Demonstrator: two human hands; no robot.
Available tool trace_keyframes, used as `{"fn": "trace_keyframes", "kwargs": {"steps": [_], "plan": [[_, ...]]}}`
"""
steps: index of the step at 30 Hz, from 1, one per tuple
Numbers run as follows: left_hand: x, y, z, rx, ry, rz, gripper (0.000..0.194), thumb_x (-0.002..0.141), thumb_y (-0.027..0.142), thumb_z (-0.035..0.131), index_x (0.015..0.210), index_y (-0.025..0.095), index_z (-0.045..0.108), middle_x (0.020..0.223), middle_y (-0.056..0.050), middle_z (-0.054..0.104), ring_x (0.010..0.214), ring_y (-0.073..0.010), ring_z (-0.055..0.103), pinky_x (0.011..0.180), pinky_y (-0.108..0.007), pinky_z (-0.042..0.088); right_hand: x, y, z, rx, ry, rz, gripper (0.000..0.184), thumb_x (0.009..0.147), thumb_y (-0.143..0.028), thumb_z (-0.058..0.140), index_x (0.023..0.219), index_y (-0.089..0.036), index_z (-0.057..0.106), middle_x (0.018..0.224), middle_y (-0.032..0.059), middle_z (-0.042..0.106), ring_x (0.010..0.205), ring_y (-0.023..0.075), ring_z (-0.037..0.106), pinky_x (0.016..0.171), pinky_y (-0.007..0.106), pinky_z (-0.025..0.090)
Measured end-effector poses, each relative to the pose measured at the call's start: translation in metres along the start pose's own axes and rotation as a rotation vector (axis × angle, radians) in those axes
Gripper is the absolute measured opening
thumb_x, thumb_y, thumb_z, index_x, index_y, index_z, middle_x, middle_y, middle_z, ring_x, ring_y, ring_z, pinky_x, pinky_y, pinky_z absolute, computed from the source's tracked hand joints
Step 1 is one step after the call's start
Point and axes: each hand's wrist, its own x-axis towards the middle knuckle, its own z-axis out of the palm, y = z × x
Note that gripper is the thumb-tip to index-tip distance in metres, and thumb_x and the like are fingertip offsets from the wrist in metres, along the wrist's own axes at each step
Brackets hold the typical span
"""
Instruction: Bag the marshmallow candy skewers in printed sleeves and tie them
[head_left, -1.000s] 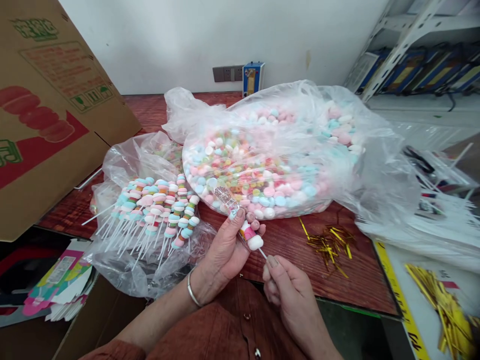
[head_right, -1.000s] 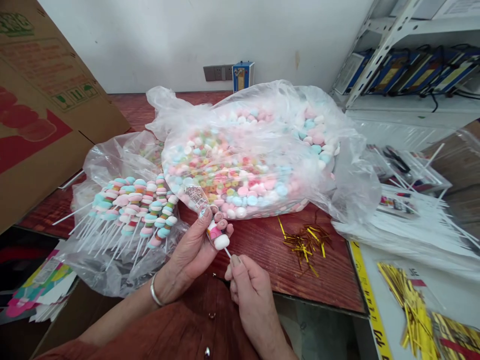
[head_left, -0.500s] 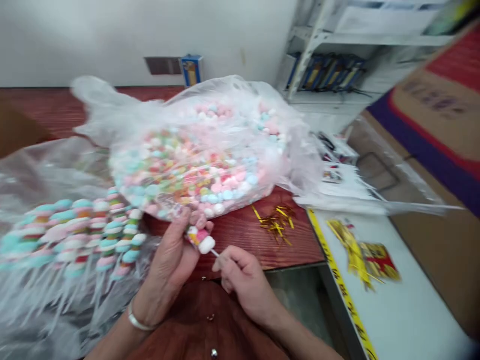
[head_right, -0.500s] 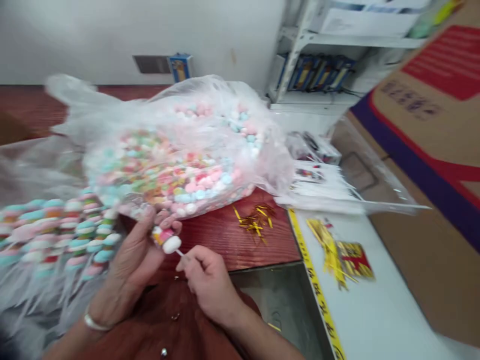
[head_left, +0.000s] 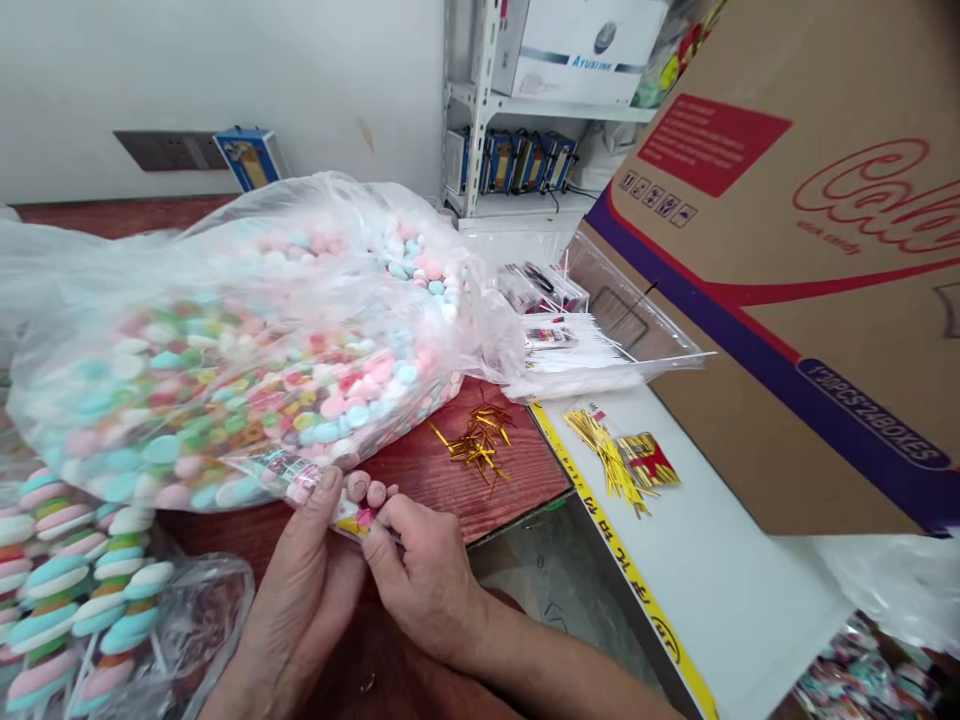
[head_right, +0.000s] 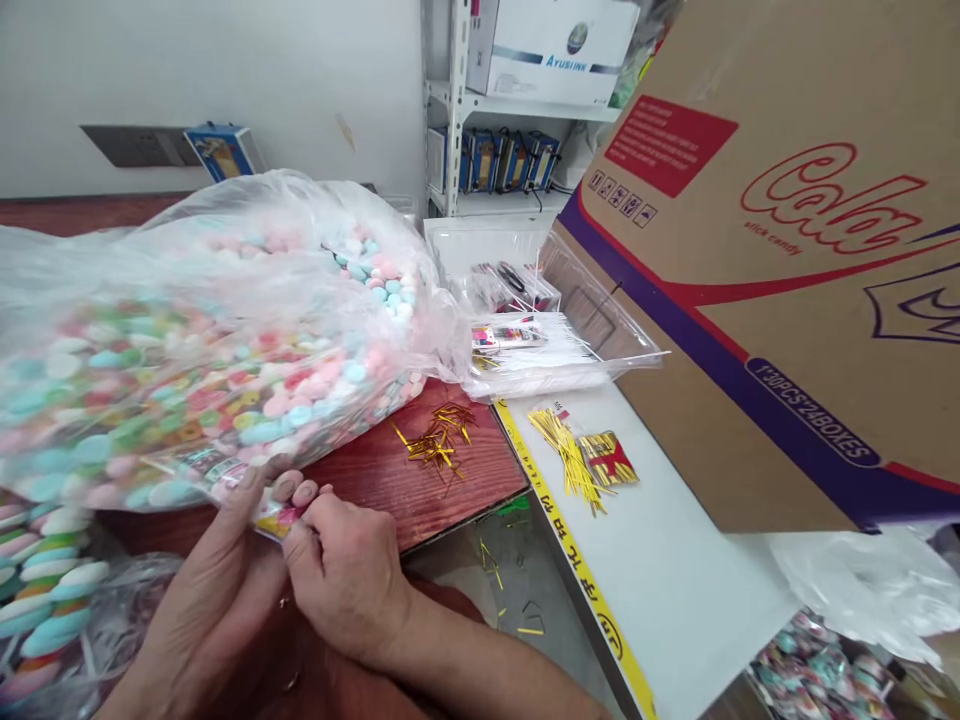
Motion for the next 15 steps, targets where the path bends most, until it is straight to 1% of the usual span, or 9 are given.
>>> {"fn": "trace_keyframes", "kwargs": {"steps": [1, 3, 5, 7, 10, 13, 15], "plan": [[0.001, 0.002, -0.001, 0.001, 0.026, 0.013, 0.022, 0.098, 0.024, 0.050, 0.097, 0.012, 0.068, 0.082, -0.004, 0.065, 0.076, -0.0151, 0.066, 0.075, -0.028, 0.063, 0.001, 0.000, -0.002, 0.068, -0.017, 0.066, 0.021, 0.096, -0.024, 0.047, 0.077, -0.020, 0.053, 0.068, -0.0021, 0.060, 0.059, 0.0108, 0.054, 0.058, 0.023, 0.035], [0.005, 0.009, -0.002, -0.012, 0.073, 0.058, 0.026, 0.100, 0.023, 0.045, 0.105, 0.011, 0.068, 0.087, -0.006, 0.067, 0.078, -0.0158, 0.068, 0.078, -0.031, 0.063, 0.001, 0.001, -0.008, 0.143, -0.044, 0.126, 0.021, 0.096, -0.027, 0.051, 0.077, -0.020, 0.056, 0.067, -0.0034, 0.060, 0.058, 0.0103, 0.053, 0.056, 0.022, 0.035], [0.011, 0.018, -0.002, -0.052, 0.061, 0.098, 0.026, 0.100, 0.016, 0.041, 0.102, 0.010, 0.067, 0.079, -0.002, 0.064, 0.069, -0.0112, 0.064, 0.076, -0.029, 0.063, -0.002, 0.002, -0.015, 0.179, -0.086, 0.117, 0.016, 0.096, -0.028, 0.054, 0.085, -0.020, 0.061, 0.072, -0.0032, 0.064, 0.062, 0.0106, 0.055, 0.059, 0.021, 0.037], [0.014, 0.025, 0.001, -0.101, 0.011, 0.125, 0.025, 0.100, 0.011, 0.040, 0.095, 0.011, 0.065, 0.066, 0.003, 0.055, 0.058, -0.0069, 0.057, 0.070, -0.025, 0.061, -0.006, 0.003, -0.020, 0.159, -0.111, 0.063, 0.014, 0.098, -0.026, 0.053, 0.091, -0.020, 0.062, 0.079, -0.0016, 0.066, 0.068, 0.0113, 0.058, 0.064, 0.021, 0.039], [0.014, 0.025, 0.007, -0.177, -0.025, 0.132, 0.023, 0.101, 0.014, 0.043, 0.089, 0.012, 0.062, 0.060, 0.006, 0.049, 0.051, -0.0046, 0.050, 0.063, -0.020, 0.056, -0.013, 0.006, -0.023, -0.007, -0.060, -0.063, 0.023, 0.102, -0.023, 0.044, 0.086, -0.019, 0.061, 0.079, 0.0014, 0.066, 0.070, 0.0136, 0.058, 0.067, 0.024, 0.038], [0.011, 0.012, 0.012, -0.180, -0.055, 0.101, 0.013, 0.097, 0.017, 0.054, 0.087, 0.012, 0.062, 0.064, 0.006, 0.050, 0.053, -0.0043, 0.048, 0.062, -0.021, 0.053, -0.016, 0.010, -0.019, -0.132, 0.012, -0.160, 0.028, 0.103, -0.020, 0.041, 0.084, -0.018, 0.061, 0.072, 0.0019, 0.065, 0.063, 0.0146, 0.056, 0.064, 0.026, 0.035], [0.009, 0.001, 0.013, -0.140, -0.079, 0.099, 0.010, 0.093, 0.021, 0.063, 0.087, 0.013, 0.063, 0.065, 0.006, 0.051, 0.054, -0.0049, 0.047, 0.066, -0.022, 0.054, -0.016, 0.012, -0.015, -0.156, 0.034, -0.174, 0.029, 0.103, -0.020, 0.041, 0.080, -0.018, 0.059, 0.067, 0.0013, 0.063, 0.058, 0.0146, 0.055, 0.060, 0.026, 0.033]]}}
